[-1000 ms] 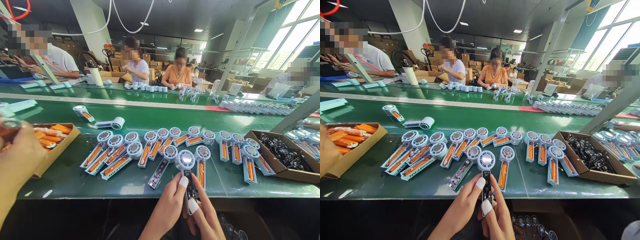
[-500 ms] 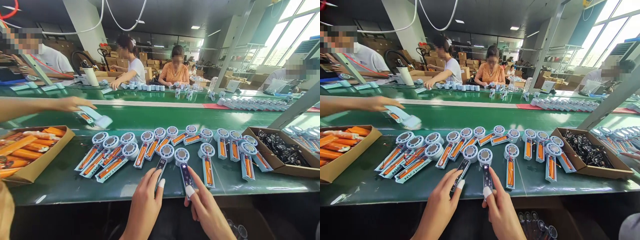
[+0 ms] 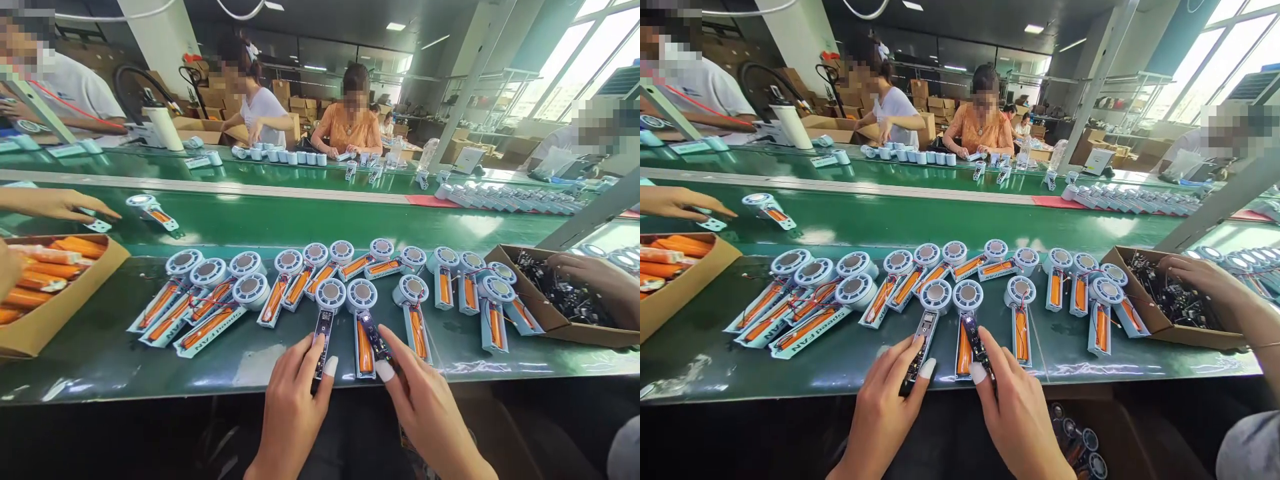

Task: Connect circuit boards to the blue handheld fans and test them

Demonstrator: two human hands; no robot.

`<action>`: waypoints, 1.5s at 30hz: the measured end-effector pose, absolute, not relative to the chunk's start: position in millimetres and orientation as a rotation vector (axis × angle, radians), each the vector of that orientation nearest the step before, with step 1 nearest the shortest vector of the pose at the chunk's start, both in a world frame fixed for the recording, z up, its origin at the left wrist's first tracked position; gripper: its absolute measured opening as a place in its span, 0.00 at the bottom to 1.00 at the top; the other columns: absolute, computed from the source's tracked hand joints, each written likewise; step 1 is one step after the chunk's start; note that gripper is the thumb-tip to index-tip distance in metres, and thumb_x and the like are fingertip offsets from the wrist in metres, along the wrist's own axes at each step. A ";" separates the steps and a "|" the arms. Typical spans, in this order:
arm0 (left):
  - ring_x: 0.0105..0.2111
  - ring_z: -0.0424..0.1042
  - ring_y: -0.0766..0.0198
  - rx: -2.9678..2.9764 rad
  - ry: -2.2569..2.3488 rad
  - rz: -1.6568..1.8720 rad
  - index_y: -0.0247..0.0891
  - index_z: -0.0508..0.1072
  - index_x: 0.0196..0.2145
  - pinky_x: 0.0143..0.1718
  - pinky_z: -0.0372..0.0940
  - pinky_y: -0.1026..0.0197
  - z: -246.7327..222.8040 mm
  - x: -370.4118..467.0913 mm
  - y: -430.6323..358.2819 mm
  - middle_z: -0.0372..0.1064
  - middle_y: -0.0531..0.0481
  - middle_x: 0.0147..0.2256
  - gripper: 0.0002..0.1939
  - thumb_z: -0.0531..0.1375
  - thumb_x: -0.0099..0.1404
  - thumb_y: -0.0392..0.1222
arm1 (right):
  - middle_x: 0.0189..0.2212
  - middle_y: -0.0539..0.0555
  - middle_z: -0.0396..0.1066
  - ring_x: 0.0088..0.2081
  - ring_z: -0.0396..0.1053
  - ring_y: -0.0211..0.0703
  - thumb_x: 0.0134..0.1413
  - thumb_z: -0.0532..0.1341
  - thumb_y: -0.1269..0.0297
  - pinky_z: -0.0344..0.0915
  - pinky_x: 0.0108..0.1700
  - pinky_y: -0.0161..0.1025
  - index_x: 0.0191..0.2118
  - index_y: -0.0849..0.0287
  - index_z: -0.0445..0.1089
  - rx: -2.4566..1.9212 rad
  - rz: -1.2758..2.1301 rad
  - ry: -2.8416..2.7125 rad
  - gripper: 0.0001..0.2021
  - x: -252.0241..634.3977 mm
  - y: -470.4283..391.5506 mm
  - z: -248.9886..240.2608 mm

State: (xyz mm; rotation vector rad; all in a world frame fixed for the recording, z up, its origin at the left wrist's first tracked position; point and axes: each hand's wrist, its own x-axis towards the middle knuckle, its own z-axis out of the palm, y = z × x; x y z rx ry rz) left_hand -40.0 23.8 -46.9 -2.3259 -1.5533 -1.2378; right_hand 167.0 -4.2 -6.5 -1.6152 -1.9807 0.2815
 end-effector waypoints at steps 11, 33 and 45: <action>0.46 0.76 0.53 -2.314 -1.494 -1.220 0.38 0.68 0.58 0.47 0.71 0.52 -55.0 -46.8 27.7 0.75 0.40 0.48 0.18 0.55 0.72 0.35 | 0.42 0.59 0.76 0.40 0.76 0.50 0.68 0.56 0.59 0.76 0.40 0.40 0.65 0.58 0.61 -1.431 0.058 -2.034 0.23 151.0 -3.7 -25.8; 0.63 0.63 0.49 -3.115 -0.773 -0.240 0.48 0.74 0.54 0.60 0.62 0.44 59.8 -17.4 139.8 0.65 0.44 0.61 0.26 0.63 0.62 0.26 | 0.32 0.52 0.76 0.28 0.72 0.42 0.62 0.59 0.63 0.73 0.34 0.36 0.64 0.51 0.67 -1.738 0.519 -1.912 0.25 174.0 2.9 -6.3; 0.53 0.68 0.48 -2.995 -0.811 -0.290 0.44 0.77 0.42 0.47 0.68 0.53 59.0 -6.3 133.7 0.66 0.43 0.51 0.10 0.66 0.63 0.33 | 0.36 0.57 0.79 0.34 0.79 0.49 0.58 0.55 0.70 0.74 0.33 0.39 0.62 0.60 0.69 -1.681 0.076 -2.217 0.26 170.2 4.7 13.5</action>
